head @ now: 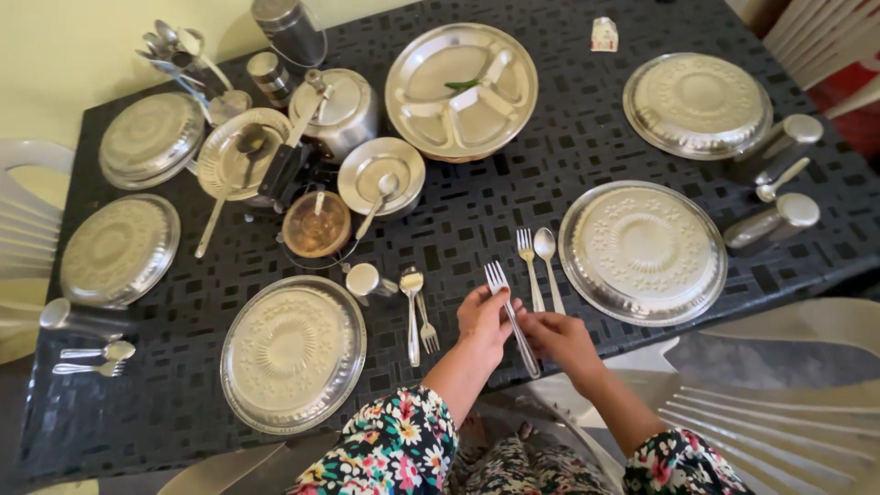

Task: Arranging plates, cutlery, and food containers on a dining table.

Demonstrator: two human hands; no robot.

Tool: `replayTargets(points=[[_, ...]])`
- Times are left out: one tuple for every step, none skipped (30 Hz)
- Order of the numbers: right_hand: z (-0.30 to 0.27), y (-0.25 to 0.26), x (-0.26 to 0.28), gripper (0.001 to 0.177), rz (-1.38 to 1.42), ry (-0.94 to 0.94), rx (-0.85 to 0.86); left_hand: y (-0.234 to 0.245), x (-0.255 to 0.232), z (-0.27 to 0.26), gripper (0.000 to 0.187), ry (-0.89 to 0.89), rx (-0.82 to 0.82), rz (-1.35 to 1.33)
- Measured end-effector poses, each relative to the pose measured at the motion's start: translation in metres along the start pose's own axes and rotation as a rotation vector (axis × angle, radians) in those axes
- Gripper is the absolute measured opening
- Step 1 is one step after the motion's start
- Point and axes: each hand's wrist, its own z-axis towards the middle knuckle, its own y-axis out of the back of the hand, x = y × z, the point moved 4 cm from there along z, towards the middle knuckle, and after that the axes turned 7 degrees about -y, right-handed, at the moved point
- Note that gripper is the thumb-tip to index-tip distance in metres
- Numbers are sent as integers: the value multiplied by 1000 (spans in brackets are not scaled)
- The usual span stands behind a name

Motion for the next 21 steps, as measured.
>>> replayTargets(points=[[-5,-2,0,36,-58,53,16,-1,2,2,22,-12,-11,-33],[-9,-4,1,36,-116,108,31,-3,4,4,22,-25,-20,-64],[-18,-5,5,36,-108,104,22,-5,6,0,22,-16,-16,-57],[-25,-5,11,33,-36,85,10,-7,6,0,22,-22,-41,-79],[-31,-5,17,31,36,66,-1,-10,6,-1,23,-27,-66,-100],[-31,-1,19,31,44,75,-6,-15,5,2,23,-30,-55,-93],[-32,3,21,31,3,86,-46,-19,3,4,23,-43,-73,-110],[-35,9,18,31,-40,88,-83,-19,5,2,23,-52,-99,-129],[-39,12,19,31,-34,90,-86,-22,7,2,23,-51,-95,-124],[-42,19,21,31,0,89,-88,-27,9,2,23,-72,-95,-142],[-45,26,24,31,34,89,-89,-33,11,1,23,-93,-94,-160],[-45,35,23,31,28,91,-86,-39,15,3,23,-97,-95,-166],[-45,43,24,33,52,119,-56,-46,20,4,23,-115,-85,-191],[-45,51,24,35,74,143,-19,-51,24,5,23,-137,-82,-218],[-44,62,28,35,66,143,-8,-63,26,3,23,-145,-89,-225],[-42,73,30,34,42,136,-5,-73,28,2,24,-157,-85,-248],[-39,85,32,33,17,128,-2,-82,32,2,24,-170,-82,-271],[-36,95,36,33,4,116,26,-87,35,2,24,-184,-110,-282],[-33,108,40,32,-20,139,16,-93,40,2,24,-194,-80,-287],[-32,125,44,31,-53,162,9,-102,49,1,25,-206,-54,-300],[-32,137,48,31,-76,149,41,-106,56,-5,25,-222,-85,-320]])
